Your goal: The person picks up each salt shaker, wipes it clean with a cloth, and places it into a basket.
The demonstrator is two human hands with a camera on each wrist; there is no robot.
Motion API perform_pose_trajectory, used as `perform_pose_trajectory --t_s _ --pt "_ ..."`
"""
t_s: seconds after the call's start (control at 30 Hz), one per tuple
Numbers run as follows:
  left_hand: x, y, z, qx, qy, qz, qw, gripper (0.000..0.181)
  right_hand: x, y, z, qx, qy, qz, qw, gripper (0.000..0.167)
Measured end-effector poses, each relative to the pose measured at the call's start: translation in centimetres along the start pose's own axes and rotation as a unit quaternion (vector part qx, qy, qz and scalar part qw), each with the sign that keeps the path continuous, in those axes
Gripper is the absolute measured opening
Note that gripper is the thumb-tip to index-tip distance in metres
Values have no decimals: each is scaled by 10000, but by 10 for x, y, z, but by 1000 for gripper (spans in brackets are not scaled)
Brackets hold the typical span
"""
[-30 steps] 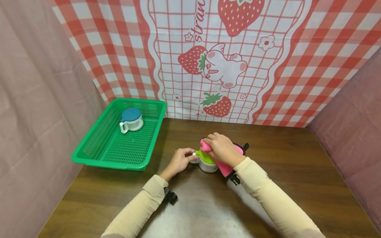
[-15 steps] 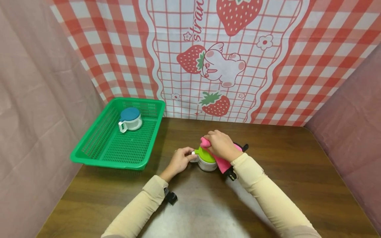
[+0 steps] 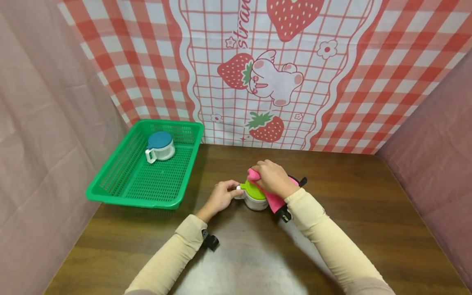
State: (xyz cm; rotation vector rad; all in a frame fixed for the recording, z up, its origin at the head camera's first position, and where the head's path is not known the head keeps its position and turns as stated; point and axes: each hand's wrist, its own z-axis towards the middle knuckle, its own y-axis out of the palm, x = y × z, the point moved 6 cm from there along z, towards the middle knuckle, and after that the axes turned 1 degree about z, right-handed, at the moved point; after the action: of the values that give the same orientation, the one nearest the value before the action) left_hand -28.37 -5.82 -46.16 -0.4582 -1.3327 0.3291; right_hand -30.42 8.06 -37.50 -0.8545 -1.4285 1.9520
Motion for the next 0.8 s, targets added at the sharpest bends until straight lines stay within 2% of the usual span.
perform_pose_trajectory --t_s 0.3,0.5,0.8 --pt "0 0 -1 10 90 -9 10000 16 1 2 0 -55 63 58 9999 18" --pt "-1 0 1 -17 -36 58 10000 17 0 1 0 -87 70 83 9999 19" --pt "-3 0 1 -63 -68 102 9999 19 1 3 0 -27 54 93 9999 17"
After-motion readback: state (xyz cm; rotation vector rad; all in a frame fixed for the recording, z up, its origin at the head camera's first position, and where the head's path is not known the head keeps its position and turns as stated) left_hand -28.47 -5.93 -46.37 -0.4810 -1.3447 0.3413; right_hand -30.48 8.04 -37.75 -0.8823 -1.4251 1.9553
